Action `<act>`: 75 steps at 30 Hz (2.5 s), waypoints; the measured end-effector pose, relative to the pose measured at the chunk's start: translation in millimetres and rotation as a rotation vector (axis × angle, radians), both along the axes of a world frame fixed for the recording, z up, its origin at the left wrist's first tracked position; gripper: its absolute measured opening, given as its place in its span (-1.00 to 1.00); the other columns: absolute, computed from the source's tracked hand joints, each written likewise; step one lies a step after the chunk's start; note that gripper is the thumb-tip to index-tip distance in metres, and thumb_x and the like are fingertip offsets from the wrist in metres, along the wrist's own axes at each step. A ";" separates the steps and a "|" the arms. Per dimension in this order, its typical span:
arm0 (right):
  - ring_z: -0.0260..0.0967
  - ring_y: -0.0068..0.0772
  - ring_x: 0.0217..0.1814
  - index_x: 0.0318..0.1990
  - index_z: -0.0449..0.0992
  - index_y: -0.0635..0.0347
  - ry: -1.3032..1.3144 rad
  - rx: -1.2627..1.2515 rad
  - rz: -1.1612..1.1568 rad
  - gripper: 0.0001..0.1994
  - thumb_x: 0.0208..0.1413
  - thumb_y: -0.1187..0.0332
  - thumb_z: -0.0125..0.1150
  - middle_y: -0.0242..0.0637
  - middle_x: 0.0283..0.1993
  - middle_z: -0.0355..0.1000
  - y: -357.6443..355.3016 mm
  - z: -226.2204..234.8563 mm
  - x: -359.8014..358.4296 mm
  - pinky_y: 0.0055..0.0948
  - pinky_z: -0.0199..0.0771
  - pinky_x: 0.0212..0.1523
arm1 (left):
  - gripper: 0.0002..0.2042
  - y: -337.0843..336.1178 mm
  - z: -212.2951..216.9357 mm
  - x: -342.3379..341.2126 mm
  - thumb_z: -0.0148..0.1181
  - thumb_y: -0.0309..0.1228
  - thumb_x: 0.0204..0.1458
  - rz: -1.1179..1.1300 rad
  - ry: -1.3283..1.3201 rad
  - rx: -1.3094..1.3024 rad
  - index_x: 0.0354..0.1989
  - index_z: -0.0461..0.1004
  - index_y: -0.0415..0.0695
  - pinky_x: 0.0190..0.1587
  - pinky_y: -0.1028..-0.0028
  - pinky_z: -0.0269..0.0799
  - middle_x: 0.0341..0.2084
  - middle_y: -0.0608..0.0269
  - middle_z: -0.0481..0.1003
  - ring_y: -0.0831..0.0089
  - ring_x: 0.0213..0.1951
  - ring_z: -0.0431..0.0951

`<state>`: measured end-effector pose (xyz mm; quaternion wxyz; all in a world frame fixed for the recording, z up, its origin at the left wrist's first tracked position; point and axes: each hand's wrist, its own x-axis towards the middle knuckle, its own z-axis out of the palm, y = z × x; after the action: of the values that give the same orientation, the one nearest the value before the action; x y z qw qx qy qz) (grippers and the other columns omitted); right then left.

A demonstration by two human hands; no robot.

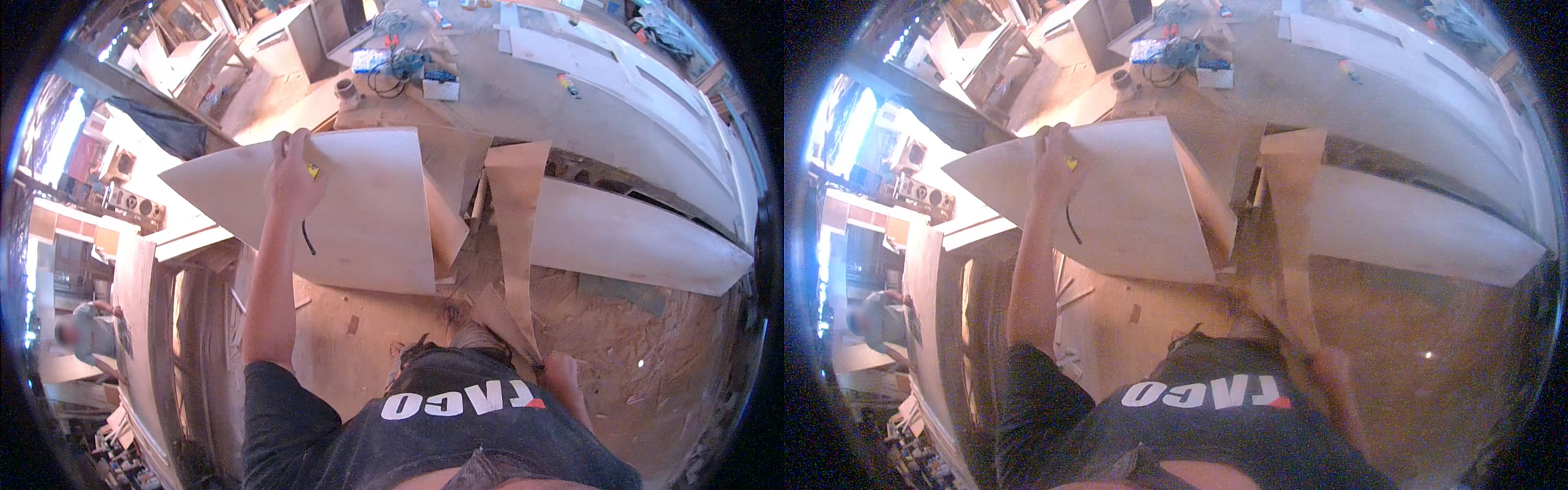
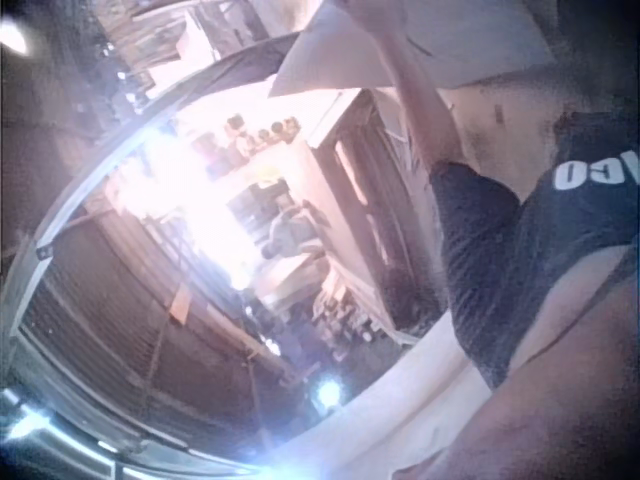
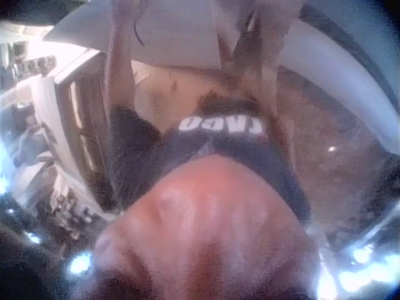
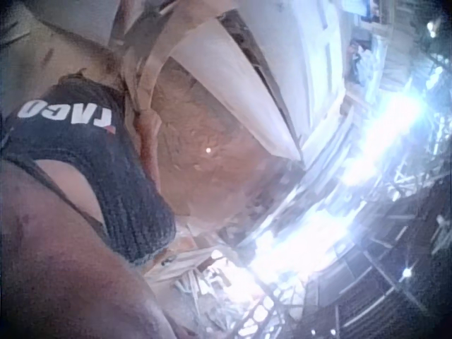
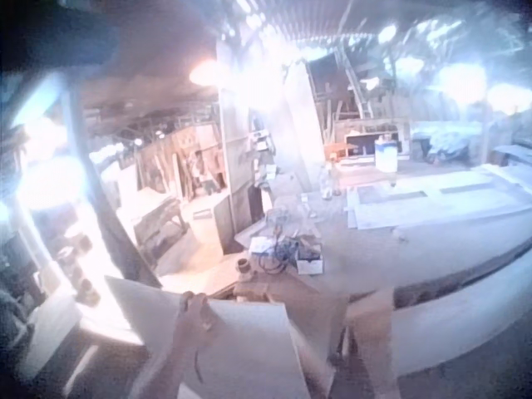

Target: The person assembles a wooden furniture frame by positioning thin wooden strips and securing them with a pneumatic nail gun. They measure and mark the frame with a tape measure and pencil, then continue nailing additional strips into place.

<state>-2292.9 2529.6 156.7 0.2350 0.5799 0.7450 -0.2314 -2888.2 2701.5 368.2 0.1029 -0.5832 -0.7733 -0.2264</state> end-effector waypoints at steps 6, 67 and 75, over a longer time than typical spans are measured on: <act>0.57 0.18 -0.24 -0.42 0.67 0.19 0.101 0.078 -0.038 -0.80 -0.10 0.23 0.37 0.08 -0.33 0.57 26.4 4.6 5.5 0.06 0.54 -0.22 | -0.43 -103.5 -1.5 36.8 0.36 -0.46 -0.12 -0.091 0.108 0.199 0.14 0.30 -0.08 0.20 0.01 0.34 0.17 -0.03 0.26 -0.10 0.22 0.29; 0.59 -0.12 -0.29 -0.28 0.68 0.20 0.367 0.451 -0.667 -0.73 0.13 0.16 0.27 -0.11 -0.39 0.60 139.7 5.5 -74.9 -0.17 0.54 -0.24 | -0.14 32.9 -51.0 -45.8 0.48 -0.26 -0.06 -0.288 0.104 0.214 0.47 0.22 0.00 0.40 0.12 0.23 0.42 -0.17 0.20 -0.11 0.41 0.22; 0.57 0.19 -0.15 -0.24 0.68 0.16 0.015 0.167 -1.196 -0.74 0.08 0.20 0.18 0.04 -0.22 0.61 -184.5 -70.3 -85.5 0.10 0.57 -0.14 | -0.26 129.8 -93.6 -83.1 0.44 -0.33 -0.05 -0.350 0.165 0.118 0.37 0.27 -0.04 0.24 0.11 0.37 0.27 -0.13 0.31 -0.06 0.27 0.35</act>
<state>-2378.3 2345.1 86.4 0.0126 0.9130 0.3070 -0.2683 -2971.3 2831.2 274.6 0.1592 -0.7181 -0.6346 -0.2372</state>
